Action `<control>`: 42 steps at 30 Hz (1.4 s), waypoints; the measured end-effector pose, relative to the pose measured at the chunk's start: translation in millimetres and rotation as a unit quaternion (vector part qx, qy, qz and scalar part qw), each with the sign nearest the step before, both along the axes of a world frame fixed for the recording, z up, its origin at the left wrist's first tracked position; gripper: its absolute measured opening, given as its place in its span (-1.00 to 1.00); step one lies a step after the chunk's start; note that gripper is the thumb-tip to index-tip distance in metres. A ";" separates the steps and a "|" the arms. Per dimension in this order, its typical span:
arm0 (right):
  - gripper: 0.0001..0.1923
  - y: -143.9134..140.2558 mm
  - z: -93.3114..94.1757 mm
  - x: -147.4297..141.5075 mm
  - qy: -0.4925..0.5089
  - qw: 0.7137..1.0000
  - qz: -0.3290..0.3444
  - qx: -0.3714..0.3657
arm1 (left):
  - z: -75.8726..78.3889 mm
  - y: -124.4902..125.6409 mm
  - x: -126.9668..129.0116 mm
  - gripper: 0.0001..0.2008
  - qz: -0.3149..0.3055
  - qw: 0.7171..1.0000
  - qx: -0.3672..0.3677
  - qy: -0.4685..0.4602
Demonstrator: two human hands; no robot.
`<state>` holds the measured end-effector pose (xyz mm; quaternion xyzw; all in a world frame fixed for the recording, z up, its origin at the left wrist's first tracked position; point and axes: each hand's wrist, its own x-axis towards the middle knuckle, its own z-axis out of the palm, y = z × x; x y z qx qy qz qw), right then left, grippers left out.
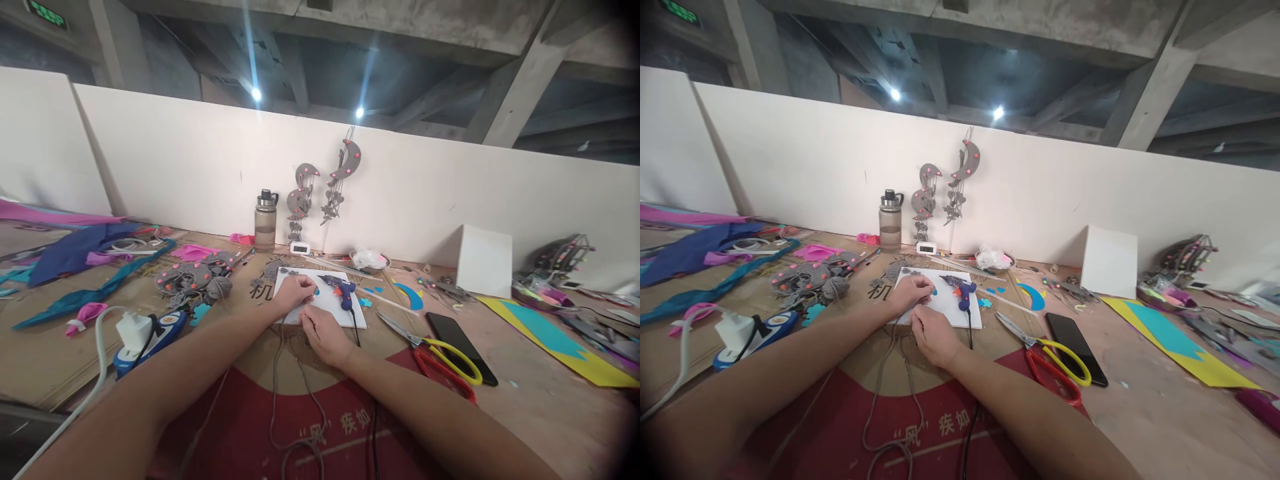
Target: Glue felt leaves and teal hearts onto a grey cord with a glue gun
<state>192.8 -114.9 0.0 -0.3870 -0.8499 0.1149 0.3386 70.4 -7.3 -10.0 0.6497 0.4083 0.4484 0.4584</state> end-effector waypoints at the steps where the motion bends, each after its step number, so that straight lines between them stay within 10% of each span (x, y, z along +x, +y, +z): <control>1: -0.76 -0.3 0.3 -0.5 -0.003 1.000 0.003 0.001 | 0.8 -1.0 -0.7 -0.86 0.003 1.000 0.003 -0.001; 11: -0.83 -0.5 -0.4 -1.6 -0.030 0.999 0.035 -0.007 | 5.6 -13.2 -4.1 -0.93 -0.049 0.986 0.126 0.099; 22: -0.87 -2.7 -0.9 -3.7 -0.051 0.996 0.076 0.006 | 24.0 -31.5 -3.9 -0.81 -0.089 0.995 -0.026 0.048; 42: -0.87 -4.6 1.2 -0.3 -0.058 0.995 0.081 0.020 | 19.2 -29.9 -5.9 -0.90 -0.109 0.991 0.029 0.076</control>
